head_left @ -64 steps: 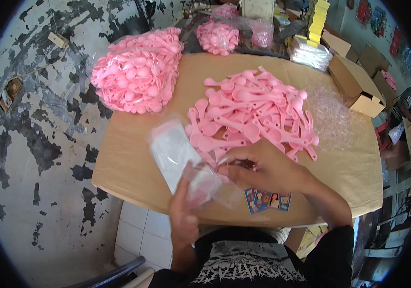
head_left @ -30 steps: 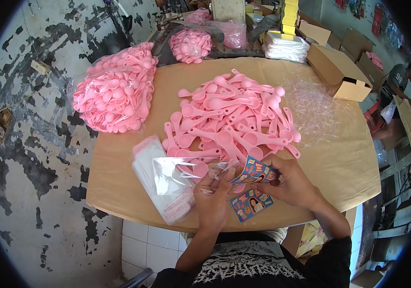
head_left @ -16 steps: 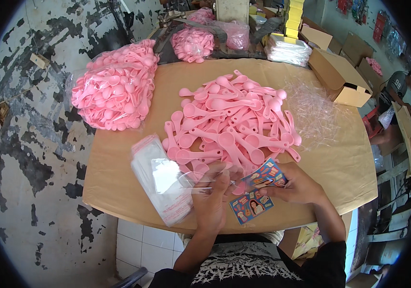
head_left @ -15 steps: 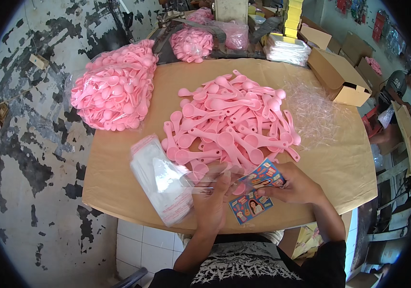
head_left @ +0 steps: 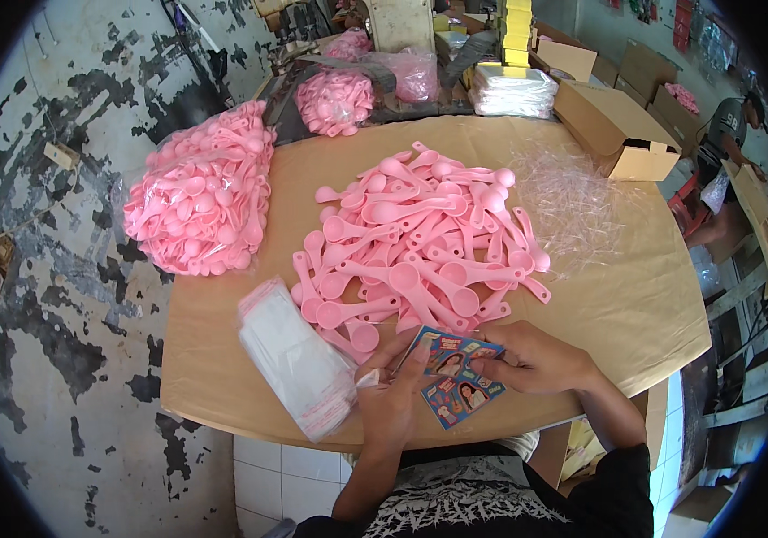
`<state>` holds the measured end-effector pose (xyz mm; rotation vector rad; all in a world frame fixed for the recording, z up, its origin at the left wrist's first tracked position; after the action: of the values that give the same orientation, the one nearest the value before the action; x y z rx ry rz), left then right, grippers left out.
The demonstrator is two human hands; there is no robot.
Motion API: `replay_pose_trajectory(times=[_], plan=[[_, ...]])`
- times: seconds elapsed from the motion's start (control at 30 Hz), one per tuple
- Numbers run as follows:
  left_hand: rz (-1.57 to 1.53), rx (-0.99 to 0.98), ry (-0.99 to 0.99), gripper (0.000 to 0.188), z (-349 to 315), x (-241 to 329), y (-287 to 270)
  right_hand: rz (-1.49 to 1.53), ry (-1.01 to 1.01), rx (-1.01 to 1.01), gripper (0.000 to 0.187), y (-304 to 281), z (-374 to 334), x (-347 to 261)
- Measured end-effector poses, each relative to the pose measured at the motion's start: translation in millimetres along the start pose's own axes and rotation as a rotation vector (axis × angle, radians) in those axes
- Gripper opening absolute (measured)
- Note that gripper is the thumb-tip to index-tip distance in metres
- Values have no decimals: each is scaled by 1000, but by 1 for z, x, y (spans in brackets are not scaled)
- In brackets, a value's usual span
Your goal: The person packs pink plastic spoons and small printed cards into clear plastic bags. They pick up a spoon and a card, place them into a bag, and seal it. The process is repeated multiple times, with finished packages set aside on the table.
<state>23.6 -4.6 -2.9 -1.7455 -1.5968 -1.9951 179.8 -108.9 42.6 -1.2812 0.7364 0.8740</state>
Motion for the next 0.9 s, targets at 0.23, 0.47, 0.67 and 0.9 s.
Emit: replay_pose_trajectory(times=[0.23, 0.47, 0.67, 0.9], plan=[[335, -111, 38, 42, -3, -3, 16, 38, -46, 128, 12, 0, -1, -4], [-50, -388, 260, 50, -2, -9, 10, 311, -34, 112, 16, 13, -1, 7], [-17, -483, 249, 51, -5, -7, 10, 377, 121, 181, 15, 23, 4, 6], [-80, -484, 380, 50, -2, -11, -7, -102, -183, 200, 16, -19, 16, 11]])
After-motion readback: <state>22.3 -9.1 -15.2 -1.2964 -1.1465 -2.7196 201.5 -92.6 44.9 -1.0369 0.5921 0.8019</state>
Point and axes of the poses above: each hand's wrist, its own z-axis towards the middle knuckle, its own y-axis out of the palm, x = y × z, the point moved 2 cm from there along z, towards the middle knuckle, and after that the axes turned 7 degrees about -y, right-handed, at the moved point
